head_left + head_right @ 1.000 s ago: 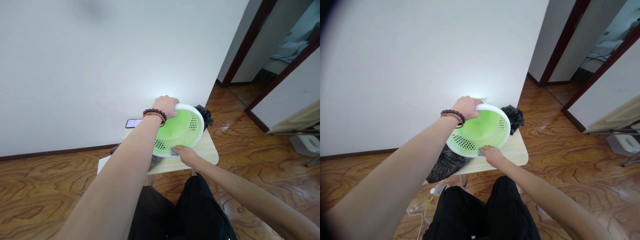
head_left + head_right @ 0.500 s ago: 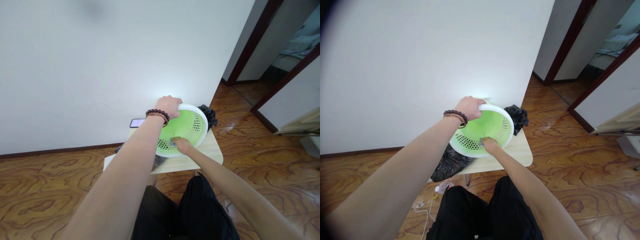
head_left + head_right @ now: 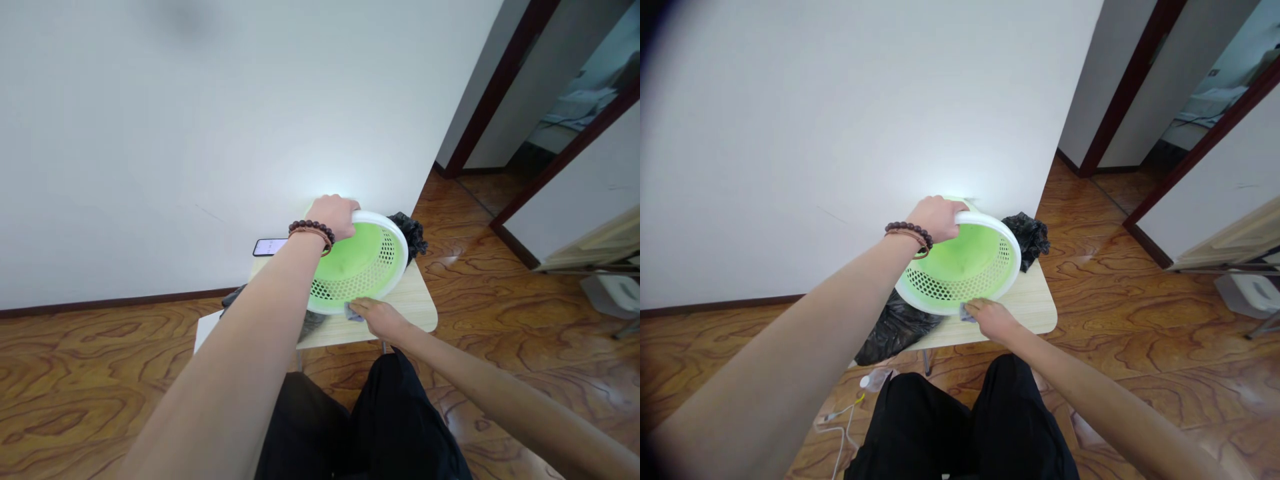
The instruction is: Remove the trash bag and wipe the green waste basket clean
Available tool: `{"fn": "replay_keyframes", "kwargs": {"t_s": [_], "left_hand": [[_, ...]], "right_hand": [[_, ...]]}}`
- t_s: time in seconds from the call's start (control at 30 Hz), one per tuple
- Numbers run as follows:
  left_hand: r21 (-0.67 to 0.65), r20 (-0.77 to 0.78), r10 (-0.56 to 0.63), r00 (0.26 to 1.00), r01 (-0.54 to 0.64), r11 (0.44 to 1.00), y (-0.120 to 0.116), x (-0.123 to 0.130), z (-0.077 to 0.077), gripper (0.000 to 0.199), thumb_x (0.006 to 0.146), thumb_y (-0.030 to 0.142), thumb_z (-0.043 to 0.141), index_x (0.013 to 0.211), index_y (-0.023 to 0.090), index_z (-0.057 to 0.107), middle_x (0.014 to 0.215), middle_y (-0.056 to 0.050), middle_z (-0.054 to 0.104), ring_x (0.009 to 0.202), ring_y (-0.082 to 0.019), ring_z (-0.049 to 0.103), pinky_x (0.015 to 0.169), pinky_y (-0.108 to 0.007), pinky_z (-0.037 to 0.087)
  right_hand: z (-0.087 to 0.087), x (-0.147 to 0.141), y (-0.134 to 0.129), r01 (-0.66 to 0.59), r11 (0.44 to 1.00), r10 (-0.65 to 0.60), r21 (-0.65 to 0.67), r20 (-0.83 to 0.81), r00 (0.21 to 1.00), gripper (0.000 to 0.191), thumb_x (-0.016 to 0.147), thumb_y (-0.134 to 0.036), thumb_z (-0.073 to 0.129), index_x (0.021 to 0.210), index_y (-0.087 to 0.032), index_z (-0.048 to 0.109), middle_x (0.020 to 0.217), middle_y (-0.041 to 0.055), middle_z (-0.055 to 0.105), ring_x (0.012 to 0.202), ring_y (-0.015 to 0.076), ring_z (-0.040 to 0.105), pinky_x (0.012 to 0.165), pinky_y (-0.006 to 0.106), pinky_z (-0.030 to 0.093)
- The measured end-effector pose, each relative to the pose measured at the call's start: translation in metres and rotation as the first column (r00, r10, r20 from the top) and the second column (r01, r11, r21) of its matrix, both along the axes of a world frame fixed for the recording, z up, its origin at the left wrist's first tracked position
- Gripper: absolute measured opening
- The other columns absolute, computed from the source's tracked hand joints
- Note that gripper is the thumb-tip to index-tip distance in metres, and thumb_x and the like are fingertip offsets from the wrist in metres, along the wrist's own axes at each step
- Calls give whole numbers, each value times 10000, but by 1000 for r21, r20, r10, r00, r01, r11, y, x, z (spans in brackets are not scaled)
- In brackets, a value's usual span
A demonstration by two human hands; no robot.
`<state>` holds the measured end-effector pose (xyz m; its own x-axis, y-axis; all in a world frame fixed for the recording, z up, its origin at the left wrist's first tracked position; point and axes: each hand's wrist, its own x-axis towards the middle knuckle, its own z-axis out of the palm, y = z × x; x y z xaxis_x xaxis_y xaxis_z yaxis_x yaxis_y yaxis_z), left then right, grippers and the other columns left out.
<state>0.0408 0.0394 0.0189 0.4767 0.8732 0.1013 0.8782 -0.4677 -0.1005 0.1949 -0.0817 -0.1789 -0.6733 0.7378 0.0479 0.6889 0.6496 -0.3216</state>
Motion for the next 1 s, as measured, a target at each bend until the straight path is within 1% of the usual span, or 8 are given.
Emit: {"fn": "replay_keyframes", "kwargs": {"t_s": [0.17,0.27,0.33,0.43,0.53,0.83,0.9,1.0], "left_hand": [[-3,-14,11,1000,-11,1000,1,-2,1,432,688,263,516,1106,296,617,888,-57,664,810,-218,588,711,-322,416],[-14,-31,10,999,-11,1000,1,-2,1,442,683,259,519,1113,297,612,891,-56,665,810,-219,588,709,-322,419],[-14,-30,6,1000,-7,1000,1,-2,1,442,684,259,517,1114,296,612,893,-57,665,808,-220,588,708,-325,420],[-7,-15,-1,1000,1,1000,0,-1,1,425,685,257,518,1095,296,621,897,-57,663,813,-222,587,705,-328,423],[-6,-7,6,1000,-6,1000,0,0,1,418,686,257,524,1089,293,626,898,-56,661,818,-218,586,703,-322,423],[3,-1,1,1000,-1,1000,0,1,1,398,683,262,516,1059,277,647,879,-70,665,793,-222,587,683,-324,424],[0,-3,15,1000,-15,1000,-1,1,1,400,691,266,515,1069,278,644,884,-67,665,802,-216,585,689,-318,424],[-7,-11,27,1000,-27,1000,0,1,1,414,698,273,517,1096,285,631,895,-60,666,816,-212,581,709,-320,423]], "right_hand": [[-2,-5,60,191,972,-185,133,-58,981,528,816,-4,324,1323,-95,443,1365,120,447,1267,179,381,1067,331,299],[-14,-16,90,216,970,-221,113,27,975,508,816,3,332,1299,-74,470,1355,139,455,1267,190,389,1066,333,297],[-24,-25,98,203,976,-211,83,98,973,477,821,-6,344,1267,-58,502,1320,152,490,1243,200,423,1061,333,301],[-36,-36,90,190,978,-200,83,125,972,461,818,-13,362,1251,-52,516,1296,156,513,1215,198,457,1069,329,284],[-39,-39,67,172,981,-179,87,77,981,491,805,-9,368,1274,-76,499,1314,135,501,1217,176,457,1074,316,280],[-20,-9,-16,-15,999,18,44,-63,998,544,777,-25,380,1306,-110,473,1336,106,484,1248,177,417,1074,355,306],[-13,-4,-18,-34,999,35,22,-64,997,541,776,-32,386,1300,-131,484,1313,98,510,1219,169,447,1046,340,348],[-4,-5,3,7,999,-4,48,-60,998,534,786,-33,381,1296,-145,488,1295,89,529,1199,162,462,1023,317,371]]}}
